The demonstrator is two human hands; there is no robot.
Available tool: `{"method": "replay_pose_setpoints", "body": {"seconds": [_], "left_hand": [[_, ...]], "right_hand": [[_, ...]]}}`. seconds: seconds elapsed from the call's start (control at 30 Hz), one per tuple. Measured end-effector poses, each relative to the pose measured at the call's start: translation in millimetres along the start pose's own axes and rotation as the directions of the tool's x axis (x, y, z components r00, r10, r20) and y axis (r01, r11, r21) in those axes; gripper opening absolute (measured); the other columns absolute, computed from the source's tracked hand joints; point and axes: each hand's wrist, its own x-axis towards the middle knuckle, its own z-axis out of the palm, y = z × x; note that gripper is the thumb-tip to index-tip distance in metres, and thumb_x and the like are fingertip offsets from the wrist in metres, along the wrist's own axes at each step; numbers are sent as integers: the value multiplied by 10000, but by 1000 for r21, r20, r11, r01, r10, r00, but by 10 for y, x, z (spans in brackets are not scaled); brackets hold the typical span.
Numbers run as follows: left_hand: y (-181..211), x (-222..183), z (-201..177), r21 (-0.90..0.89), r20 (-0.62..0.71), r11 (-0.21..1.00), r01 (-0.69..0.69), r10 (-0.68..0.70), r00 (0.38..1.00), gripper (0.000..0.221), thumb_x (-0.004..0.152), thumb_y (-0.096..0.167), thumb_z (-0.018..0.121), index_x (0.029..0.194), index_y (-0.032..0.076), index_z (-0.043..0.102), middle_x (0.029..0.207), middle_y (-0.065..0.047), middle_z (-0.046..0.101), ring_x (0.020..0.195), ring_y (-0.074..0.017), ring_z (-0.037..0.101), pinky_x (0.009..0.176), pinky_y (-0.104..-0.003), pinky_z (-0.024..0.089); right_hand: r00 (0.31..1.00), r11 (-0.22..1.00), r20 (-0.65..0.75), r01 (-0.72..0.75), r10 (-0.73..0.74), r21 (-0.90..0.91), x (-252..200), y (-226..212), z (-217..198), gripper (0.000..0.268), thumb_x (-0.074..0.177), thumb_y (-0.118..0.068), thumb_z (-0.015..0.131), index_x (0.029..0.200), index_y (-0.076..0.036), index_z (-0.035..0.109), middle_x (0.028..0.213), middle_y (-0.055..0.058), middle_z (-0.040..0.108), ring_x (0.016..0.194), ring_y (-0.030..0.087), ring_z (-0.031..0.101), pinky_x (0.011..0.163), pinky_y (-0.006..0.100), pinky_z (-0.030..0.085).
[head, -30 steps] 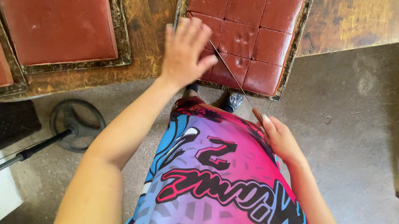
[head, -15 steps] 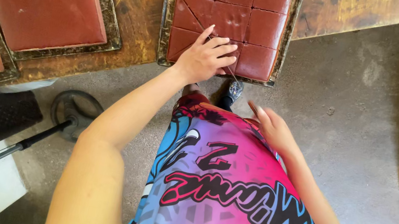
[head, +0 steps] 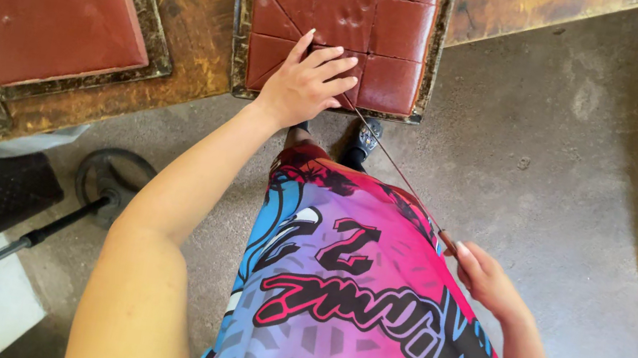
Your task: The person cuts a large rectangular cake into smaller squares and triangles using a long knife on a wooden table.
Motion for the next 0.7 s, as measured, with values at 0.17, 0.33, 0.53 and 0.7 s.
{"method": "replay_pose_setpoints", "body": {"seconds": [0.17,0.33,0.53,0.7], "left_hand": [[51,-24,-51,-49,-7,998,29,-29,1000,561,835,336,820,1351,173,670,1487,-38,578,1416,-250,476,1229,-585,238],[135,15,-110,-203,-153,961,189,-221,963,540,945,326,807,1413,134,617,1519,-70,543,1447,-275,458,1251,-573,262],[243,273,-144,-303,-187,863,404,-470,863,682,885,229,742,1507,113,489,1582,-110,455,1499,-307,402,1268,-595,218],[66,427,-191,-341,-76,762,550,-606,792,843,854,254,743,1564,39,342,1635,-178,347,1535,-345,304,1250,-610,173]], "right_hand": [[981,965,178,-120,79,232,-237,98,-336,481,1021,-459,429,1150,-74,689,563,-32,357,457,87,287,429,257,234],[975,883,194,0,-103,469,-37,-250,-454,483,1047,-454,428,1146,-37,652,552,-36,406,422,76,306,387,258,236],[974,906,67,174,-216,385,855,-1802,-139,419,1081,-439,391,1109,-86,615,537,-7,406,402,88,326,390,262,255],[969,922,90,186,-229,341,1260,-2757,261,399,1085,-428,410,1086,-75,596,597,-16,420,429,85,303,390,264,225]]}}
